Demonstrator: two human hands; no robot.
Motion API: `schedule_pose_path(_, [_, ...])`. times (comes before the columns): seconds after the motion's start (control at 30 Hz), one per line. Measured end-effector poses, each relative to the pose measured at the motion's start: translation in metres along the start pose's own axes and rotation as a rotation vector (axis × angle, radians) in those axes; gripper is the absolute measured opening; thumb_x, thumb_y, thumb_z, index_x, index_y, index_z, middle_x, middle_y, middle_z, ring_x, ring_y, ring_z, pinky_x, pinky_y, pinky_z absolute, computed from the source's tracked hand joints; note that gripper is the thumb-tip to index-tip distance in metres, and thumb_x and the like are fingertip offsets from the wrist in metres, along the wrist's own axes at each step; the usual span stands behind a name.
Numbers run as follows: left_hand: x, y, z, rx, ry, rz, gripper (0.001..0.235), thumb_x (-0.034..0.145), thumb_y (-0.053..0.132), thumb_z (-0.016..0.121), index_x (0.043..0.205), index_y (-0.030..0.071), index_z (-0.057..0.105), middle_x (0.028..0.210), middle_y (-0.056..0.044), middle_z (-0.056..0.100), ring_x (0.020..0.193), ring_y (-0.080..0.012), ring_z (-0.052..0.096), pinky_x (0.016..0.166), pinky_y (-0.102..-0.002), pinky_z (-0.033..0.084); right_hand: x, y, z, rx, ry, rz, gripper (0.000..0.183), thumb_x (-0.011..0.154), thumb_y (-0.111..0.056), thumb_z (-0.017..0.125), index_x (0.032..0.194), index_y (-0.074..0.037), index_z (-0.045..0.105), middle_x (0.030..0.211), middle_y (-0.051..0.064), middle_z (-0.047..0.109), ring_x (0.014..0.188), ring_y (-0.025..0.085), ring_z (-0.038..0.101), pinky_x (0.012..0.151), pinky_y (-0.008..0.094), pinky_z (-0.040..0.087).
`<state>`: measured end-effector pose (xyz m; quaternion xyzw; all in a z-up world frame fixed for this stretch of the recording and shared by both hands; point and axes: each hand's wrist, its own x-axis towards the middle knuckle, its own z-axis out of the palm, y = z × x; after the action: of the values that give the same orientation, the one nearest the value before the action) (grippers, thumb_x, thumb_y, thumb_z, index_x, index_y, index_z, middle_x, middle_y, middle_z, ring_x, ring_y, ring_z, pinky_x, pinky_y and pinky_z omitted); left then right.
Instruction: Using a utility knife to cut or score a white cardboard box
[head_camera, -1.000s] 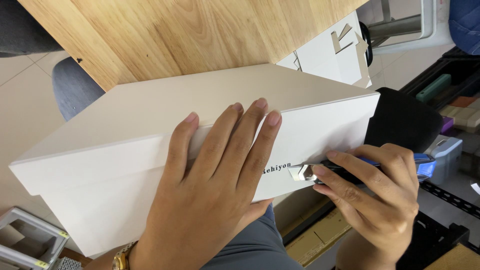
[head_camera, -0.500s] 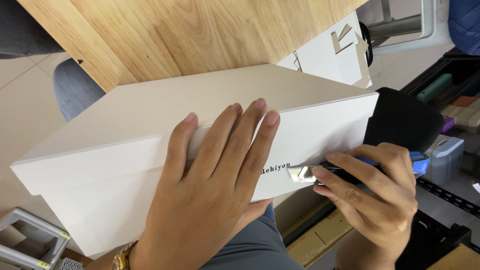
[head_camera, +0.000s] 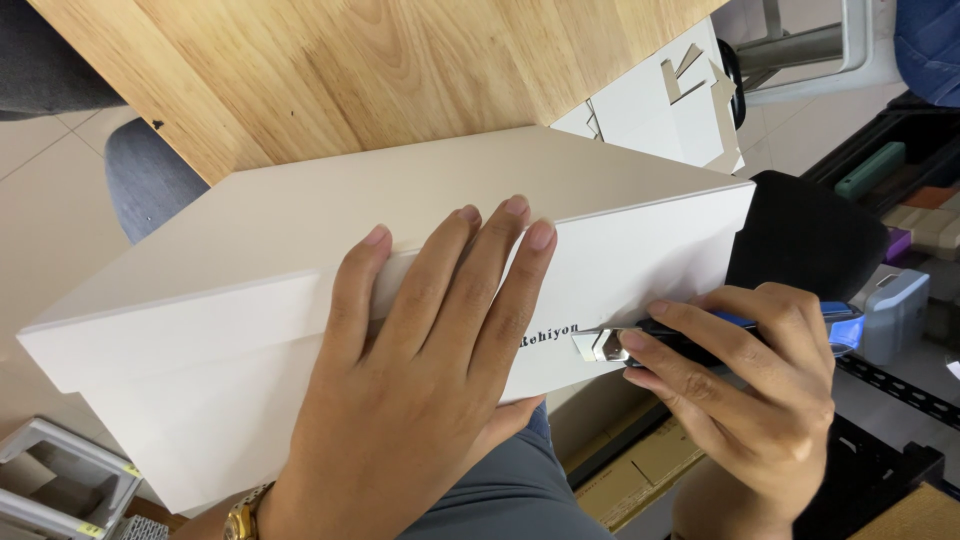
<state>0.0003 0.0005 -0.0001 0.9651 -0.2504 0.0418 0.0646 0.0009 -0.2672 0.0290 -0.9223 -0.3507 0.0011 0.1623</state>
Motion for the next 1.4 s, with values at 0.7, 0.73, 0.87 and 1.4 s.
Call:
schedule_pose_path(0.7, [0.000, 0.000, 0.001, -0.018, -0.003, 0.000, 0.120, 0.069, 0.091, 0.076, 0.155, 0.014, 0.046, 0.155, 0.000, 0.057, 0.136, -0.0168, 0.056, 0.110, -0.045, 0.041, 0.001, -0.008, 0.001, -0.024, 0.007, 0.060, 0.015, 0.094, -0.018, 0.074, 0.105, -0.010, 0.079, 0.112, 0.012, 0.071, 0.093, 0.034, 0.063, 0.083, 0.045, 0.044])
schedule_pose_path(0.73, [0.000, 0.000, 0.001, -0.018, 0.001, -0.001, 0.118, 0.069, 0.090, 0.077, 0.155, 0.014, 0.046, 0.154, 0.000, 0.058, 0.135, -0.0170, 0.057, 0.110, -0.045, 0.042, 0.001, -0.009, 0.001, -0.028, 0.006, 0.063, 0.015, 0.094, -0.018, 0.075, 0.105, -0.010, 0.079, 0.110, 0.012, 0.072, 0.094, 0.034, 0.064, 0.083, 0.045, 0.044])
schedule_pose_path(0.87, [-0.001, 0.001, 0.001, -0.017, -0.001, -0.002, 0.118, 0.069, 0.089, 0.077, 0.155, 0.014, 0.046, 0.154, 0.000, 0.058, 0.135, -0.0169, 0.057, 0.110, -0.045, 0.041, 0.001, -0.011, 0.002, -0.027, 0.012, 0.061, 0.014, 0.093, -0.018, 0.076, 0.104, -0.009, 0.079, 0.110, 0.013, 0.072, 0.094, 0.034, 0.063, 0.083, 0.045, 0.044])
schedule_pose_path(1.4, [0.000, 0.001, 0.000, -0.013, -0.006, -0.006, 0.123, 0.063, 0.088, 0.079, 0.155, 0.014, 0.046, 0.155, 0.001, 0.057, 0.136, -0.0167, 0.056, 0.111, -0.045, 0.040, -0.004, -0.014, 0.011, -0.033, 0.087, 0.089, 0.016, 0.095, -0.018, 0.073, 0.106, -0.008, 0.078, 0.112, 0.014, 0.071, 0.093, 0.034, 0.063, 0.085, 0.047, 0.044])
